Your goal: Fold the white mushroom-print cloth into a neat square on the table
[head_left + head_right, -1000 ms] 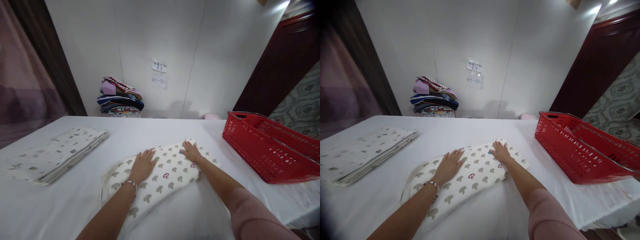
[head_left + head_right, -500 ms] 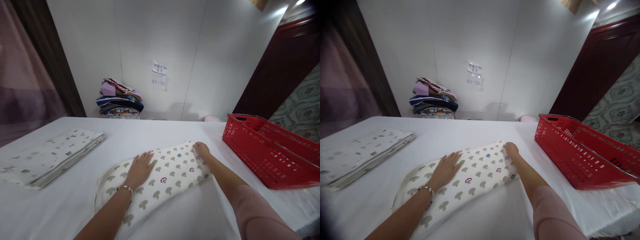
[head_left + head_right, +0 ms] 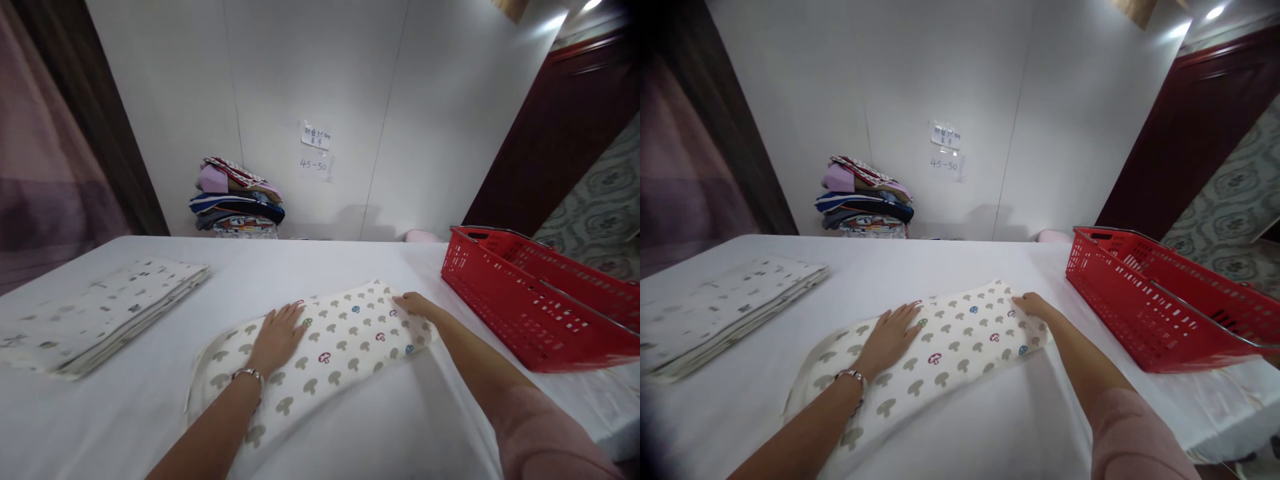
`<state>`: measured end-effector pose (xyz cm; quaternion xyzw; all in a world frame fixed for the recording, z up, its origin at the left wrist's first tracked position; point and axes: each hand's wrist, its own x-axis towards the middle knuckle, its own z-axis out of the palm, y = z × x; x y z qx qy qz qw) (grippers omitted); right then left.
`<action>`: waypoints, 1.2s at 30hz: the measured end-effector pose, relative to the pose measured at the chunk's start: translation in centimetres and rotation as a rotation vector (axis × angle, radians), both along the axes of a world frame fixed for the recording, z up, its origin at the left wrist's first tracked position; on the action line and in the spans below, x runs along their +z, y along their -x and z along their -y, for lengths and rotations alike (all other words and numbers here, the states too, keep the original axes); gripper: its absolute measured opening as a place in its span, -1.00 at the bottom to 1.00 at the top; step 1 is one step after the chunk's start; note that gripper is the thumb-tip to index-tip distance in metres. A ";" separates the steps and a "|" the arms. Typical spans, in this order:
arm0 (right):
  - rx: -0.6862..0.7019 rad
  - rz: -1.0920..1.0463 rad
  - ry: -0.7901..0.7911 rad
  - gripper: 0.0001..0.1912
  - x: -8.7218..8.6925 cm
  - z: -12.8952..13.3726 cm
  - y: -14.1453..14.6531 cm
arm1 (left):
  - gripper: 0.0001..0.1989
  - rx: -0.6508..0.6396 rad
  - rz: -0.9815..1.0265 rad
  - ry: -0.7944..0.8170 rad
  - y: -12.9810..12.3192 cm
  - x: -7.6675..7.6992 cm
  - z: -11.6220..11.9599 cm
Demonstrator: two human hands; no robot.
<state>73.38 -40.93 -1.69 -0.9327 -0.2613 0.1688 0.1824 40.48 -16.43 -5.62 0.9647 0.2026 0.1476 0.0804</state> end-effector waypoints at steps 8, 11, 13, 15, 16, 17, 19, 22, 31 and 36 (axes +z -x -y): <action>-0.114 -0.082 -0.192 -0.63 -0.9 5.7 2.0 | -0.50 -0.003 0.022 -0.009 -0.2 -0.1 -0.1; -0.135 0.022 -0.196 -0.66 -2.4 7.0 2.4 | -0.51 -0.008 0.021 -0.007 -0.2 -0.2 -0.1; -0.099 0.058 -0.155 -0.67 -2.9 7.5 2.5 | -0.51 -0.010 0.016 -0.004 -0.1 -0.1 -0.1; -0.057 0.060 -0.112 -0.68 -2.6 7.4 2.3 | -0.51 -0.009 0.012 -0.002 -0.1 -0.1 0.0; -0.049 0.042 -0.093 -0.69 -2.1 7.0 2.2 | -0.50 -0.007 0.013 -0.001 -0.1 -0.1 0.0; -0.053 0.014 -0.084 -0.70 -1.6 6.6 2.1 | -0.50 -0.008 0.017 -0.003 -0.1 -0.1 0.0; -0.079 -0.047 -0.105 -0.69 -0.5 5.2 1.8 | -0.50 -0.010 0.028 -0.008 -0.1 -0.2 -0.1; -0.098 -0.092 -0.179 -0.64 0.5 2.3 1.3 | -0.51 -0.016 0.042 -0.016 -0.1 -0.2 -0.1; -0.099 -0.085 -0.303 -0.67 -0.7 -5.3 -1.0 | -0.50 -0.002 0.004 0.012 0.0 0.2 -0.1; -0.147 0.004 -0.297 -0.71 -1.8 -5.1 -0.8 | -0.50 -0.008 0.014 -0.001 0.0 0.1 -0.1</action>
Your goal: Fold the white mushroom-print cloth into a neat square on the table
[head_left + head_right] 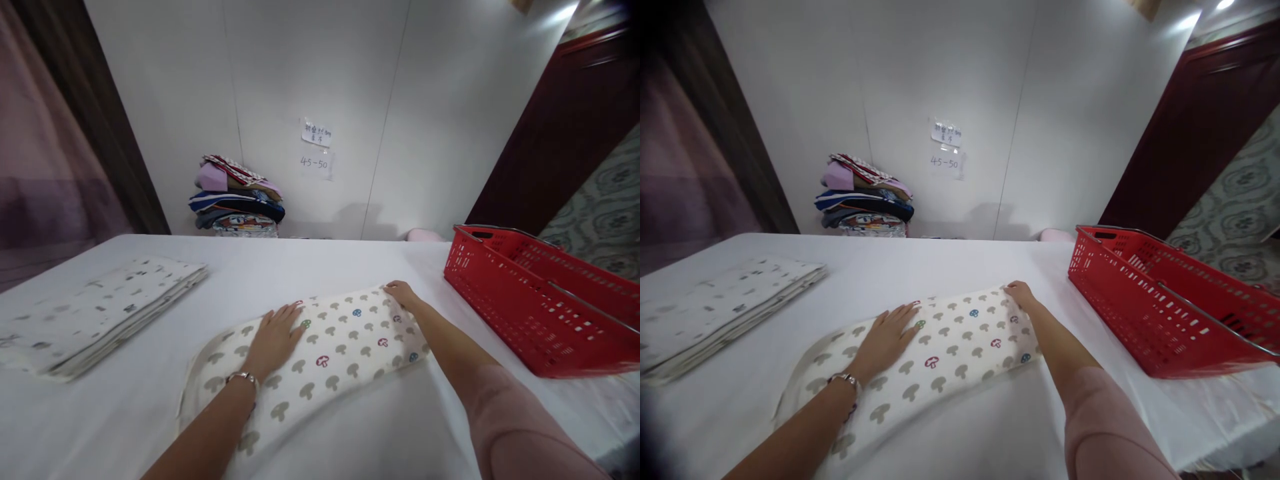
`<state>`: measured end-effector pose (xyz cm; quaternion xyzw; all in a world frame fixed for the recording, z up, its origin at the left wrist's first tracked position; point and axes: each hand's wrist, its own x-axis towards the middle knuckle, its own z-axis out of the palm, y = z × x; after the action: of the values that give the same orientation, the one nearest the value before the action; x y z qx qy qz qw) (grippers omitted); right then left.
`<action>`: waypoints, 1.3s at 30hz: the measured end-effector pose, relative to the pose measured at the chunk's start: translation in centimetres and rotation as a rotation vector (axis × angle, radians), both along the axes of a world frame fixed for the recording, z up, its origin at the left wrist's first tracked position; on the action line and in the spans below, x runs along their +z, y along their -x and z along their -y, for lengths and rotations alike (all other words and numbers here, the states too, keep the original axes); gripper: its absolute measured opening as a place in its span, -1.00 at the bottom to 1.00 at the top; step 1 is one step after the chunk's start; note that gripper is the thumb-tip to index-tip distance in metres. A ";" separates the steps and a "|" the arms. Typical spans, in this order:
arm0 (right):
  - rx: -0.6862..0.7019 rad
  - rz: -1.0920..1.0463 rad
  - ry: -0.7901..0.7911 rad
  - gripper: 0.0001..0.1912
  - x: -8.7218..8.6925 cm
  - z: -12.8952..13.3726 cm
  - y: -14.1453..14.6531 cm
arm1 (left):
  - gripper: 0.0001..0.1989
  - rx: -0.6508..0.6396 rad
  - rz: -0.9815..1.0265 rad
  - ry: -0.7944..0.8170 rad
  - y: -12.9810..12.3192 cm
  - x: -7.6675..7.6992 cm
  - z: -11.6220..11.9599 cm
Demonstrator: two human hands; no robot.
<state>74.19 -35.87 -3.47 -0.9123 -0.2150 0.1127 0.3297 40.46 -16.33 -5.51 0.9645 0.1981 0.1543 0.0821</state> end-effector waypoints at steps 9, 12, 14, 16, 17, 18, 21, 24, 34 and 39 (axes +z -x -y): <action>-0.026 0.200 0.057 -0.72 -1.0 1.0 1.5 | -0.51 0.002 0.007 0.010 0.0 0.0 0.1; -0.053 0.227 0.114 -0.73 -1.0 0.7 1.9 | -0.50 0.001 0.001 0.013 0.0 -0.1 0.0; -0.059 0.235 0.149 -0.74 -1.1 0.6 2.1 | -0.51 0.002 -0.006 0.016 0.0 -0.1 0.0; -0.050 0.236 0.152 -0.75 -1.3 0.6 2.1 | -0.51 0.008 -0.010 0.023 0.0 0.0 0.1; -0.043 0.235 0.147 -0.75 -1.4 0.7 2.0 | -0.51 0.010 -0.014 0.029 0.0 0.0 0.1; -0.035 0.234 0.138 -0.75 -1.4 0.7 1.9 | -0.51 0.010 -0.016 0.034 0.0 0.1 0.1; -0.006 0.223 0.103 -0.73 -1.1 0.8 1.1 | -0.50 0.010 -0.021 0.047 0.0 0.2 0.1; 0.023 0.196 0.077 -0.68 -0.5 0.3 0.4 | -0.49 0.009 -0.024 0.057 -0.1 0.2 0.1; 0.153 0.204 -0.062 -0.83 0.7 -1.2 0.3 | -0.51 -0.003 -0.002 0.054 0.0 0.1 0.0; 0.269 0.168 -0.130 -0.77 0.8 -0.4 1.2 | -0.52 -0.006 0.017 0.045 0.0 0.0 0.0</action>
<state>73.00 -35.50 -2.68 -0.8584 -0.3688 0.0649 0.3506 40.50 -16.37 -5.55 0.9616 0.1979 0.1578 0.1059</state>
